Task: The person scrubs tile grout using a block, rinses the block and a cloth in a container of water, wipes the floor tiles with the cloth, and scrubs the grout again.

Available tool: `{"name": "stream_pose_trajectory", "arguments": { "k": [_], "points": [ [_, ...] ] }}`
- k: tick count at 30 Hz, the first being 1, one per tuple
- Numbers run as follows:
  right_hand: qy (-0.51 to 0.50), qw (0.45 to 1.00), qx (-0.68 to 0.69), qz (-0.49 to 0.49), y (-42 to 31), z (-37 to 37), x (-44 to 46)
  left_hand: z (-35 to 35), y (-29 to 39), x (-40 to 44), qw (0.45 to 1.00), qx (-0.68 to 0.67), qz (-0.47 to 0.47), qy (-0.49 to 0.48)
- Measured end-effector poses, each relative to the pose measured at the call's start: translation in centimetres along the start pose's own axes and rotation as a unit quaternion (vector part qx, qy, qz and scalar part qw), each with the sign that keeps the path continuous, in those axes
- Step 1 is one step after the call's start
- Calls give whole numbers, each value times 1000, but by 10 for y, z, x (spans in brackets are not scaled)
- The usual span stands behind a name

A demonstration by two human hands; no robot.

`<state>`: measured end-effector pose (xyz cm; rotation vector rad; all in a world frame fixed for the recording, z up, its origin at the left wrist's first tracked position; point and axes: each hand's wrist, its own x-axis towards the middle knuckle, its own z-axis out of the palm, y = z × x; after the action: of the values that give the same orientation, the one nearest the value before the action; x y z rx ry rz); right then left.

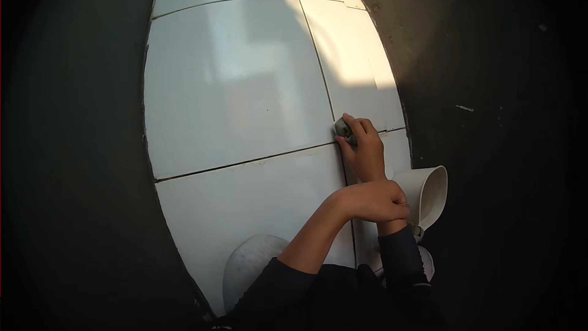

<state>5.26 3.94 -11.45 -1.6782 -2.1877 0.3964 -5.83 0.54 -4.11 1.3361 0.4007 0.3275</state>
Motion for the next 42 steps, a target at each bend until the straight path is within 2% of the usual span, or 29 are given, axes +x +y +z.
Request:
{"name": "stream_pose_trajectory", "arguments": {
  "k": [2,6,10,12,14,18,21,23,25,28,32,35,37,40,42],
  "points": [
    [30,999,-25,-25,2,8,19,-2,0,1,1000,-23,0,-2],
    [31,999,-16,11,-1,10,46,-7,-2,-2,999,-38,25,-24],
    [-1,1000,-23,13,-5,-4,-2,0,10,-5,996,-76,20,-47],
    [4,1000,-20,-2,-1,-4,-26,4,9,-2,998,-44,38,-30],
    [18,1000,-19,-13,0,-1,-20,9,10,0,998,-13,55,-24],
    [49,997,-17,-57,-2,14,32,2,20,-6,999,-22,22,-34],
    [29,999,-23,-37,-5,11,32,0,21,-9,999,-22,19,-28],
    [14,999,-22,-25,-5,-1,-2,3,17,-6,999,-27,20,-20],
    [-3,1000,-15,-16,-4,-2,-17,6,13,-2,998,-8,59,13],
    [24,999,-8,-34,-2,2,-15,5,23,-8,999,-50,2,-22],
    [32,999,-8,-36,-5,12,35,2,24,-11,1000,-22,1,-10],
    [6,999,-4,-50,1,3,34,-1,21,-10,1000,2,26,7],
    [-60,996,-6,-60,6,-8,9,-1,21,-11,999,-35,14,21],
    [-88,994,-36,-50,6,-11,-5,6,17,-6,999,-26,32,15],
    [-72,995,-29,-59,3,-6,9,10,12,-4,998,-29,43,19]
  ]
}}
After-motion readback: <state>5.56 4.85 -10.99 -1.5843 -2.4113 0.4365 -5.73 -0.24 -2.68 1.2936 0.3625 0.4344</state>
